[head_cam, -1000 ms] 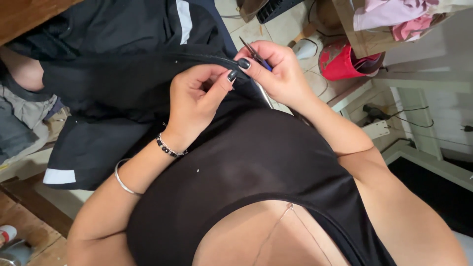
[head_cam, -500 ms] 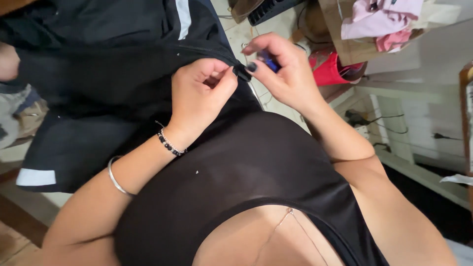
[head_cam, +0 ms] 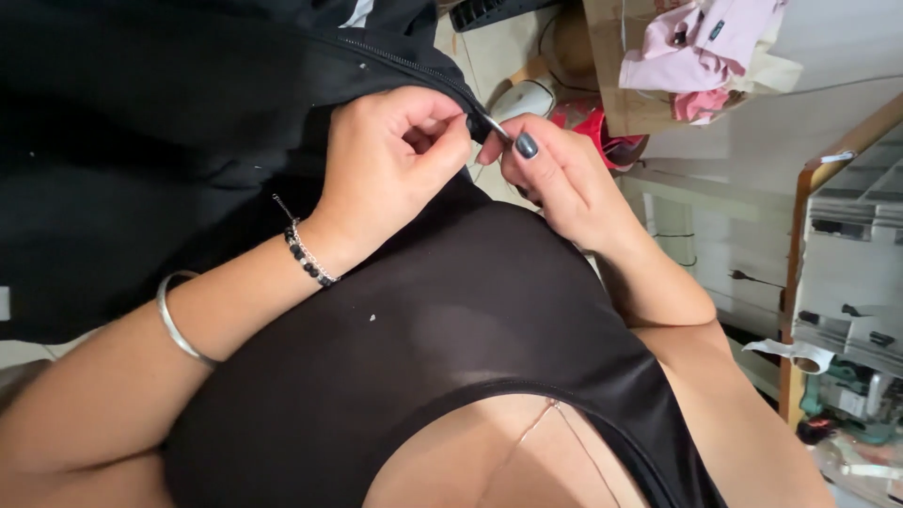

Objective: Using thread snips to remove loose threads and finish a black garment

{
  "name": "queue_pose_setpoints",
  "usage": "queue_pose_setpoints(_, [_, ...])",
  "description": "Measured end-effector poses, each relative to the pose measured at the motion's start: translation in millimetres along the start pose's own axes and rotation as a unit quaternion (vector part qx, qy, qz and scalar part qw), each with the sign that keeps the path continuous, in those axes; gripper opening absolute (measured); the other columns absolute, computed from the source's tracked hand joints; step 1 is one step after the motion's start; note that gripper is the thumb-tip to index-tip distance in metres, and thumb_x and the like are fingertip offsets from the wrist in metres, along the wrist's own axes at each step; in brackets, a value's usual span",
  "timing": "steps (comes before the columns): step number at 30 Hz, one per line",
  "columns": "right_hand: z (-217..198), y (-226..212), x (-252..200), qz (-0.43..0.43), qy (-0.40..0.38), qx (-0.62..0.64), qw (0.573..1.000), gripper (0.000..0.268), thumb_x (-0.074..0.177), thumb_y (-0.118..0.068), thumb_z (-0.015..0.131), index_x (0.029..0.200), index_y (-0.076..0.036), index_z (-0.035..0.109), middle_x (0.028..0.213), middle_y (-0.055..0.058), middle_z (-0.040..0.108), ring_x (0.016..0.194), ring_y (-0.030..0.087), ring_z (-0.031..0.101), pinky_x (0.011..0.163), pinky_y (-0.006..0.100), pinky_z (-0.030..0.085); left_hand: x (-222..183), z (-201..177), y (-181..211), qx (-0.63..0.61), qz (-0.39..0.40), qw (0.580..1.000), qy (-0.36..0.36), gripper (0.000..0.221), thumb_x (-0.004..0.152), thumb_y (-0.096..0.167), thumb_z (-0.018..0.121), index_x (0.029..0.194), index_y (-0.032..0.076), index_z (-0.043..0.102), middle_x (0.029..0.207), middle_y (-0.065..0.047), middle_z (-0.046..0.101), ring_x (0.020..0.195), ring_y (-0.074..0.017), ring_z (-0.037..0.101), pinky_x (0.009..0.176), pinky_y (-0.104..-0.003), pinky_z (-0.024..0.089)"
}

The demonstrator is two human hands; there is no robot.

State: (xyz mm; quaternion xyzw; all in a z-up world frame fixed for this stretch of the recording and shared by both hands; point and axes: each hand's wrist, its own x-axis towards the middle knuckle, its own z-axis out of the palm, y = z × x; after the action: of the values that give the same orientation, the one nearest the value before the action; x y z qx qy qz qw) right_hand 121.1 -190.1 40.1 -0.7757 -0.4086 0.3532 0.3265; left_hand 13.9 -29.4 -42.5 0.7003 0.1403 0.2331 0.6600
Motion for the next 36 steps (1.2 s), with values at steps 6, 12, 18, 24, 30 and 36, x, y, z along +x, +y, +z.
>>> queue_pose_setpoints(6, [-3.3, 2.0, -0.8, 0.025, 0.012, -0.018, 0.999, 0.049, 0.11, -0.042, 0.033, 0.104, -0.004, 0.063, 0.068, -0.003, 0.039, 0.063, 0.01, 0.036, 0.062, 0.023, 0.035, 1.1, 1.0, -0.6, 0.004, 0.031, 1.0, 0.0, 0.011, 0.091, 0.011, 0.068, 0.081, 0.008, 0.071, 0.071, 0.001, 0.072, 0.06, -0.0086, 0.065, 0.058, -0.025, 0.051])
queue_pose_setpoints(12, [-4.1, 5.2, 2.6, 0.062, 0.016, 0.018, 0.998, 0.048, 0.111, -0.043, 0.032, 0.1, -0.007, 0.062, 0.068, -0.002, 0.039, 0.062, 0.009, 0.037, 0.058, 0.023, 0.038, 1.1, -0.2, -1.9, -0.004, 0.035, 0.999, -0.004, 0.007, 0.09, 0.009, 0.068, 0.083, 0.007, 0.071, 0.072, 0.0, 0.072, 0.06, -0.008, 0.063, 0.058, -0.025, 0.05])
queue_pose_setpoints(18, [-6.4, 4.6, 2.9, 0.143, -0.028, 0.147, 0.978, 0.042, 0.108, -0.042, 0.034, 0.097, -0.009, 0.058, 0.064, -0.003, 0.033, 0.056, 0.009, 0.029, 0.051, 0.022, 0.026, -1.2, -2.2, -2.0, -0.014, 0.004, 0.999, -0.035, 0.012, 0.096, 0.012, 0.066, 0.085, 0.006, 0.07, 0.069, 0.003, 0.065, 0.06, -0.0067, 0.054, 0.057, -0.025, 0.044])
queue_pose_setpoints(24, [-5.7, 7.8, -0.5, 0.081, 0.0, 0.013, 0.997, 0.048, 0.11, -0.046, 0.032, 0.098, -0.009, 0.061, 0.068, -0.004, 0.038, 0.058, 0.008, 0.036, 0.055, 0.022, 0.036, -1.1, -0.1, -1.4, -0.017, 0.001, 1.0, -0.021, 0.011, 0.095, 0.012, 0.068, 0.087, 0.006, 0.073, 0.073, 0.0, 0.071, 0.063, -0.0075, 0.062, 0.059, -0.024, 0.051])
queue_pose_setpoints(30, [0.3, 8.3, 0.5, 0.09, 0.022, -0.022, 0.995, 0.046, 0.11, -0.044, 0.034, 0.099, -0.01, 0.064, 0.07, -0.004, 0.043, 0.064, 0.009, 0.039, 0.06, 0.023, 0.036, -2.2, 0.6, -2.6, 0.006, 0.009, 1.0, -0.017, 0.012, 0.094, 0.01, 0.069, 0.083, 0.006, 0.071, 0.069, 0.003, 0.069, 0.057, -0.0065, 0.056, 0.054, -0.024, 0.044])
queue_pose_setpoints(36, [5.6, 11.1, 3.8, 0.1, 0.032, 0.031, 0.994, 0.045, 0.109, -0.045, 0.035, 0.096, -0.011, 0.062, 0.069, -0.005, 0.04, 0.064, 0.008, 0.037, 0.059, 0.022, 0.034, -2.5, 0.1, -3.4, 0.017, 0.015, 1.0, -0.02, 0.011, 0.095, 0.012, 0.068, 0.085, 0.007, 0.071, 0.068, 0.003, 0.066, 0.057, -0.0079, 0.052, 0.057, -0.026, 0.043])
